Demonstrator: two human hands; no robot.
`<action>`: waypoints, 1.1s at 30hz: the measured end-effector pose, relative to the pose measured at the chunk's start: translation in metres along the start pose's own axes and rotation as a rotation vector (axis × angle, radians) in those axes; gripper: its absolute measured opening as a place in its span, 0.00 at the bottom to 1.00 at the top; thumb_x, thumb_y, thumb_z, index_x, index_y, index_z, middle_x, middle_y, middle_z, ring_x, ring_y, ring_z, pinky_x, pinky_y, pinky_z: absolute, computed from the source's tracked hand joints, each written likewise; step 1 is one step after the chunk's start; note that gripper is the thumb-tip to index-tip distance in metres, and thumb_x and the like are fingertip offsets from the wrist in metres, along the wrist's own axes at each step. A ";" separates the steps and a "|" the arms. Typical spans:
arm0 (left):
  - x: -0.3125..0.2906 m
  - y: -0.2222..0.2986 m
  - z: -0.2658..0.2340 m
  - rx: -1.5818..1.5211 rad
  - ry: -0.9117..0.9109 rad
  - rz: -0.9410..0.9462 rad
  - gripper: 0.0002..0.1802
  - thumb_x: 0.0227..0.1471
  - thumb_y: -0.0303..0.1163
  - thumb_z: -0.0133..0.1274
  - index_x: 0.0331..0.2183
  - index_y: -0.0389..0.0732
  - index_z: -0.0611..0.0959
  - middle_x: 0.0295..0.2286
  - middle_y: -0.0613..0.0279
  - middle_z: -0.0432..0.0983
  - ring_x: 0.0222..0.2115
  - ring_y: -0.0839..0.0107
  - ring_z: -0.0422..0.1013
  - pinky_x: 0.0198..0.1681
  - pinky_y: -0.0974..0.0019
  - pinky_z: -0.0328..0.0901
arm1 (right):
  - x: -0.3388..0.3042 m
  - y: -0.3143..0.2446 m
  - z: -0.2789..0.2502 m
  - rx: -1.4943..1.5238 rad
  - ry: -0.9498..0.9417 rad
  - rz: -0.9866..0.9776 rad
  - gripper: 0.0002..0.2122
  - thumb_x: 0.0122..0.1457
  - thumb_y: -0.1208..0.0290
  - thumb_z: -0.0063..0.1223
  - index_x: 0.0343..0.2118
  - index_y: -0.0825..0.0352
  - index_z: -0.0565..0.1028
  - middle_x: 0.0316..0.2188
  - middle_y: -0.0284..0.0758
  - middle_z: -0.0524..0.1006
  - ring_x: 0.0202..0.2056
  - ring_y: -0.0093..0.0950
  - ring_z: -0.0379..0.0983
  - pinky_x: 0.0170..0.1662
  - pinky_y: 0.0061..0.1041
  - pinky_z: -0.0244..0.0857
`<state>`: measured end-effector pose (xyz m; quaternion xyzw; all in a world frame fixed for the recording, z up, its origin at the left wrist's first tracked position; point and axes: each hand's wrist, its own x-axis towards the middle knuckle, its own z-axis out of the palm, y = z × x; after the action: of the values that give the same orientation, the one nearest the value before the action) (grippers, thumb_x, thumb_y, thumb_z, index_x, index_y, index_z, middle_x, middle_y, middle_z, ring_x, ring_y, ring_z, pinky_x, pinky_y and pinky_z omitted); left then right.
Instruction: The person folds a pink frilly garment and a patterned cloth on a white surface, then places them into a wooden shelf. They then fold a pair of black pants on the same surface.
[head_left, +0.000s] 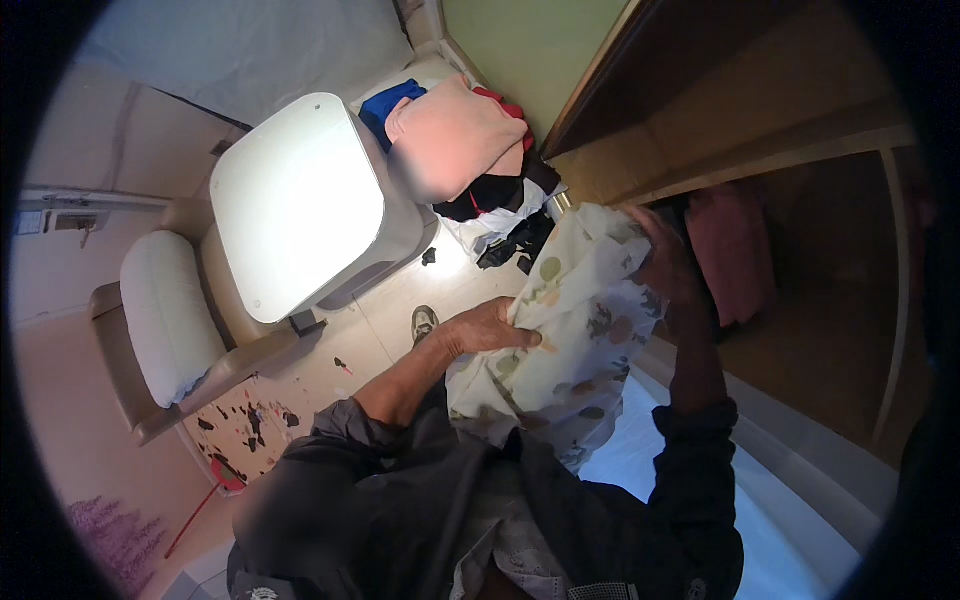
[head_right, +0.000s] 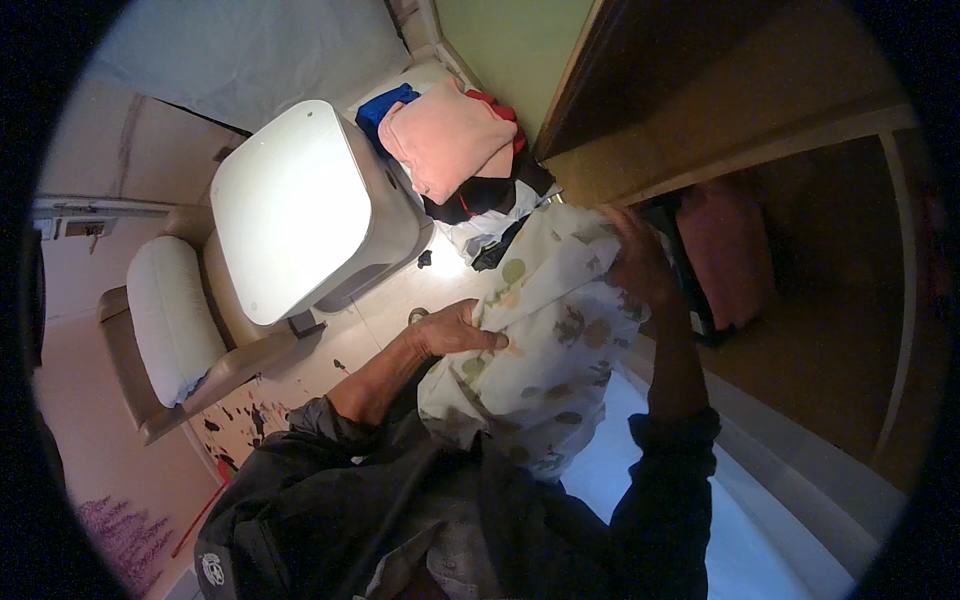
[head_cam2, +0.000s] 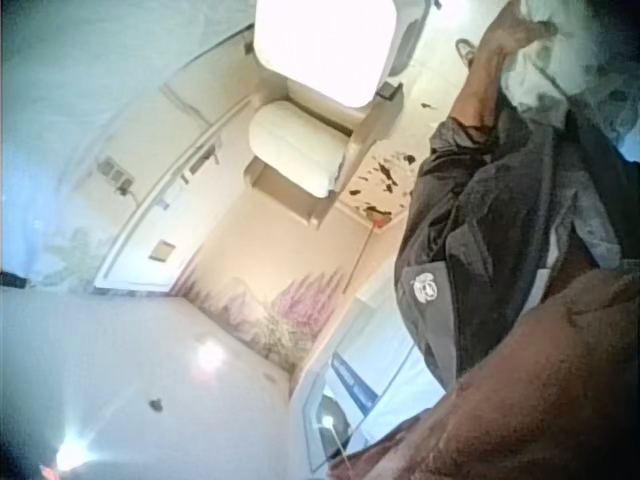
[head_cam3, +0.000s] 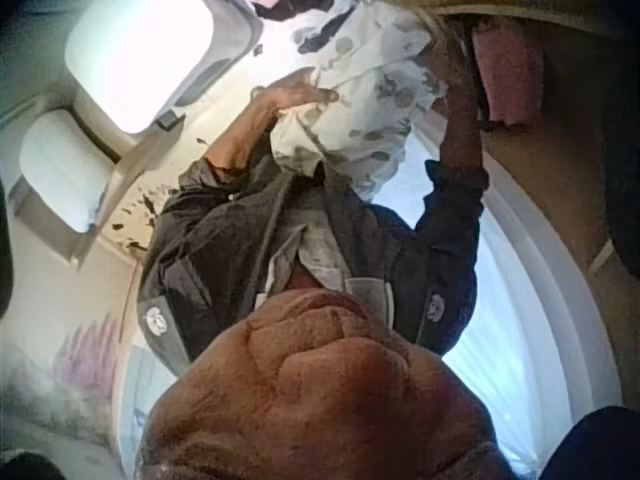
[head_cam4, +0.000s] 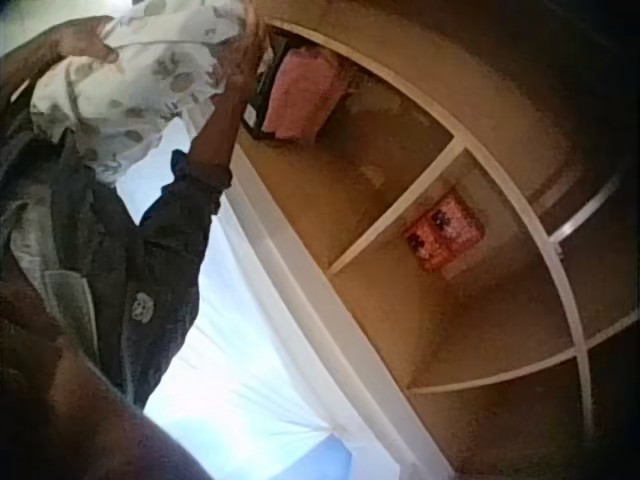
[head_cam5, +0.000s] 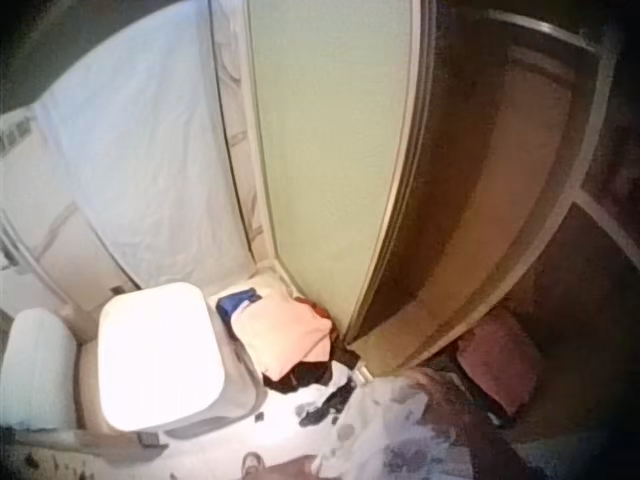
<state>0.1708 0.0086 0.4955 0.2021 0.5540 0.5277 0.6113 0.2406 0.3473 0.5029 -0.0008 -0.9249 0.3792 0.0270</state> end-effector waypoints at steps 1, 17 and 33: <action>-0.001 0.001 0.004 0.000 -0.026 0.043 0.24 0.55 0.33 0.66 0.52 0.36 0.81 0.42 0.61 0.82 0.42 0.73 0.74 0.49 0.66 0.69 | 0.002 0.000 -0.003 0.150 -0.104 0.052 0.31 0.51 0.69 0.69 0.59 0.67 0.71 0.52 0.44 0.77 0.53 0.38 0.76 0.57 0.38 0.68; -0.025 -0.023 0.004 -0.448 0.252 -0.037 0.37 0.49 0.30 0.64 0.59 0.33 0.72 0.40 0.55 0.82 0.40 0.64 0.79 0.44 0.63 0.72 | -0.054 -0.006 -0.008 -0.077 0.467 0.365 0.38 0.54 0.61 0.67 0.65 0.67 0.63 0.65 0.48 0.63 0.64 0.44 0.61 0.66 0.42 0.57; -0.029 -0.083 -0.011 -0.602 0.386 -0.076 0.26 0.53 0.30 0.63 0.53 0.31 0.79 0.42 0.52 0.83 0.39 0.62 0.81 0.46 0.58 0.77 | -0.194 -0.004 0.169 0.974 0.103 0.797 0.24 0.60 0.58 0.62 0.54 0.70 0.75 0.45 0.38 0.81 0.45 0.30 0.76 0.52 0.32 0.69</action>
<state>0.2008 -0.0504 0.4362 -0.1109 0.4862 0.6726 0.5468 0.4259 0.2219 0.3764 -0.3513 -0.5722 0.7373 -0.0746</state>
